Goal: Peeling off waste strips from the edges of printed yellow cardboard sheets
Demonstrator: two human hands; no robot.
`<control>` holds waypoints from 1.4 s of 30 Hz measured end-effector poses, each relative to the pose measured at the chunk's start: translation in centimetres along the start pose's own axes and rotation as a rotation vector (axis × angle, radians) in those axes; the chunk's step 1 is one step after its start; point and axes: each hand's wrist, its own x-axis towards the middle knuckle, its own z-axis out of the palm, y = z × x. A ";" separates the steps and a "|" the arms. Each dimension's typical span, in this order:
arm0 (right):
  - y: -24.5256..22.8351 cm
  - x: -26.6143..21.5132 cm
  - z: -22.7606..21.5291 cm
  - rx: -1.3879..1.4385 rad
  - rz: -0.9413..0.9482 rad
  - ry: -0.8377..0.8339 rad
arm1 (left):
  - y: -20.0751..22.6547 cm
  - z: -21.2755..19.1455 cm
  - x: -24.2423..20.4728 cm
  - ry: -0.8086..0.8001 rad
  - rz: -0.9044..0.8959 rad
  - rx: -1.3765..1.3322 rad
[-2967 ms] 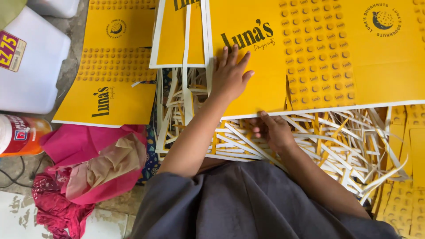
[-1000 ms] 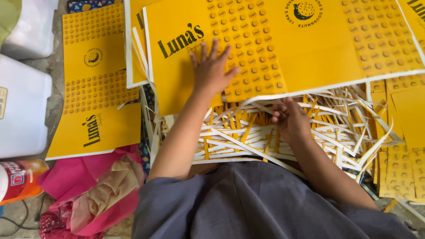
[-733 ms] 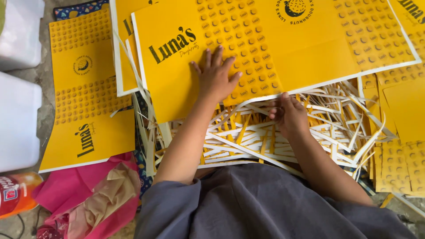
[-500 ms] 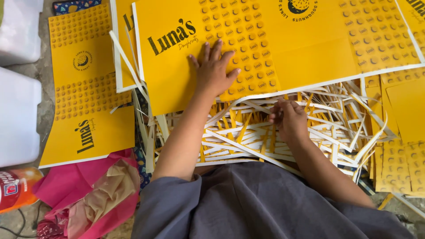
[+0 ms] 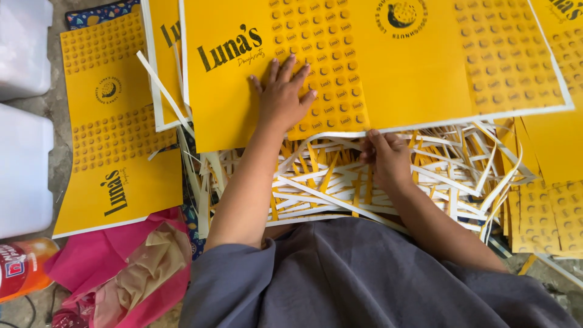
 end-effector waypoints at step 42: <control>-1.8 -6.0 -4.9 0.179 0.550 -0.046 | 2.8 1.2 5.3 0.076 0.197 0.063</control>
